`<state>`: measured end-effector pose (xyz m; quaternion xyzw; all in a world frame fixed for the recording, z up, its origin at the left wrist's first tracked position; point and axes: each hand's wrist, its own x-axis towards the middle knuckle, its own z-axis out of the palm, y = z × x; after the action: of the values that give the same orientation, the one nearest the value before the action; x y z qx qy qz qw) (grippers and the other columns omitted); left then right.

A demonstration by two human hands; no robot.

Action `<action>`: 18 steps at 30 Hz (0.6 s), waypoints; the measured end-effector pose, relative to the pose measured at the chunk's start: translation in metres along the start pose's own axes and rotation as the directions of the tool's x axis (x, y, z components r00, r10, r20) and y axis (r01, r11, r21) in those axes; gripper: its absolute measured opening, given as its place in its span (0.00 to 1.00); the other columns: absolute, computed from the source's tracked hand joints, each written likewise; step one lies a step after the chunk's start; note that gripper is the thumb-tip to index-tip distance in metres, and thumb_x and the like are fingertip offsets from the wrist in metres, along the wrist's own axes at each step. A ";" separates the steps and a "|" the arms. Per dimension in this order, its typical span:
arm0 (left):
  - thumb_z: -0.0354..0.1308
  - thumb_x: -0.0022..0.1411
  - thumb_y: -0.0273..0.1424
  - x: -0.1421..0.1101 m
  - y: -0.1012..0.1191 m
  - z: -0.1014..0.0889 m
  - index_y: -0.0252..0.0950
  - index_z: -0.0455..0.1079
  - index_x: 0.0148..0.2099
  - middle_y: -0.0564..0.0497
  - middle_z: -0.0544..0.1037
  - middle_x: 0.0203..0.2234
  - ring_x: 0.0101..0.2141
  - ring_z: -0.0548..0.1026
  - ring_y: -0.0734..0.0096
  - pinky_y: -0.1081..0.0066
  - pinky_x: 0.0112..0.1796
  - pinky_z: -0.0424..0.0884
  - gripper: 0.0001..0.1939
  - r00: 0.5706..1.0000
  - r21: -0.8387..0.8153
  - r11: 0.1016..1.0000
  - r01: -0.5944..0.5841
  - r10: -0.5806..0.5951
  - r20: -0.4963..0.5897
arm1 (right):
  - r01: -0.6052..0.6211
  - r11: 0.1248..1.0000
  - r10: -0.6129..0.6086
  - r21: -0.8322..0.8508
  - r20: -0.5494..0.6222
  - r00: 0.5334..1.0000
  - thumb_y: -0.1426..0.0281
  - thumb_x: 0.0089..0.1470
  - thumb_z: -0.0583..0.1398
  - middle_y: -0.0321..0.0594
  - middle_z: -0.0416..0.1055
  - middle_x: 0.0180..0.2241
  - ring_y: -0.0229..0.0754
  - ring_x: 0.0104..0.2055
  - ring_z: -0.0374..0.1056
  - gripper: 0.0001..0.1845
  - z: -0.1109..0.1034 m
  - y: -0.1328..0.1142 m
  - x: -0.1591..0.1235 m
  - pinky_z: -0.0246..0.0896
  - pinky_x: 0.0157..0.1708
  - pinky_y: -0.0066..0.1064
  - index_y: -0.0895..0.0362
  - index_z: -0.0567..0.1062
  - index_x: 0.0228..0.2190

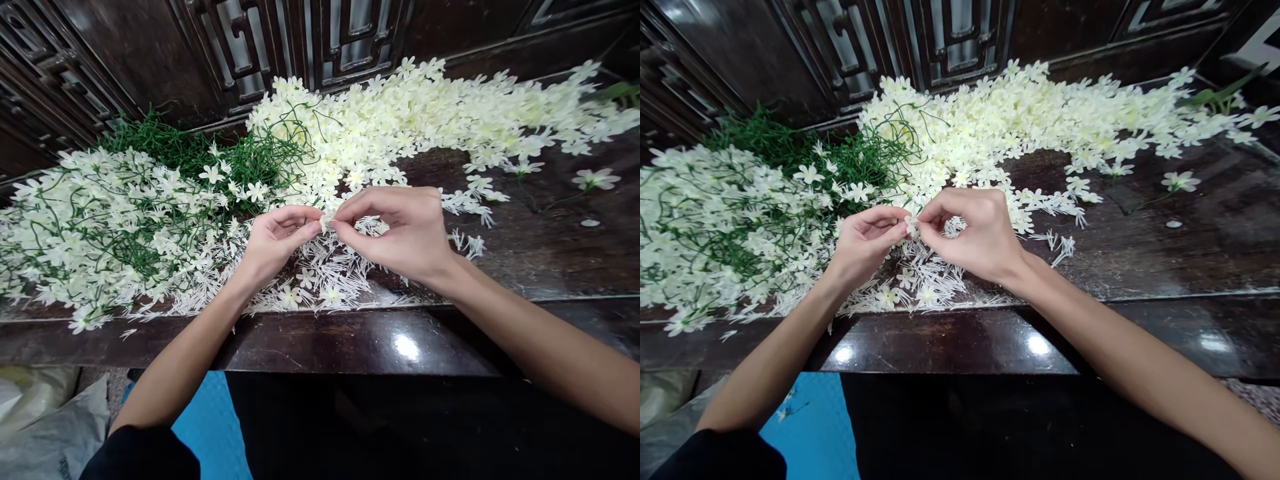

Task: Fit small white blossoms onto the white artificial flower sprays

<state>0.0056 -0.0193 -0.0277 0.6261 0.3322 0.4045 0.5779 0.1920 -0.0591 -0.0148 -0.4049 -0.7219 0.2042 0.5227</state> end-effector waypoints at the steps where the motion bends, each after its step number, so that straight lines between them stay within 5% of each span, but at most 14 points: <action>1: 0.67 0.53 0.27 0.000 0.000 0.000 0.39 0.78 0.37 0.52 0.80 0.34 0.34 0.77 0.76 0.71 0.42 0.75 0.07 1.000 0.000 1.000 0.004 -0.004 -0.002 | -0.014 1.000 0.014 -0.009 0.018 1.000 0.74 0.48 0.63 0.34 0.77 0.26 0.44 0.31 0.74 0.07 0.000 -0.001 0.000 0.73 0.31 0.42 0.48 0.77 0.25; 6: 0.68 0.52 0.28 -0.001 0.002 0.002 0.37 0.78 0.36 0.50 0.81 0.34 0.34 0.78 0.73 0.69 0.41 0.76 0.07 1.000 0.062 0.998 -0.004 0.005 -0.024 | -0.154 0.988 0.152 0.001 0.138 0.979 0.69 0.51 0.63 0.35 0.78 0.30 0.49 0.36 0.74 0.05 -0.002 -0.005 0.000 0.72 0.39 0.49 0.45 0.78 0.27; 13: 0.68 0.52 0.28 0.000 0.004 0.002 0.36 0.78 0.35 0.50 0.82 0.31 0.33 0.78 0.73 0.70 0.37 0.76 0.05 0.992 0.178 0.980 -0.091 0.105 -0.075 | -0.224 0.973 0.215 0.049 0.147 0.966 0.66 0.51 0.64 0.37 0.78 0.32 0.47 0.36 0.74 0.01 -0.005 -0.004 0.002 0.73 0.42 0.47 0.48 0.78 0.28; 18: 0.67 0.52 0.28 0.001 0.006 0.000 0.36 0.78 0.34 0.51 0.82 0.31 0.33 0.78 0.72 0.70 0.37 0.75 0.05 0.977 0.289 0.946 -0.145 0.182 -0.107 | -0.432 0.898 0.392 0.082 0.293 0.872 0.63 0.43 0.70 0.45 0.75 0.43 0.49 0.43 0.73 0.24 -0.007 -0.004 0.006 0.72 0.46 0.48 0.57 0.75 0.43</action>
<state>0.0060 -0.0195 -0.0215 0.6986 0.3704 0.4408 0.4248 0.1958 -0.0570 -0.0059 -0.4791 -0.6661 0.4162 0.3919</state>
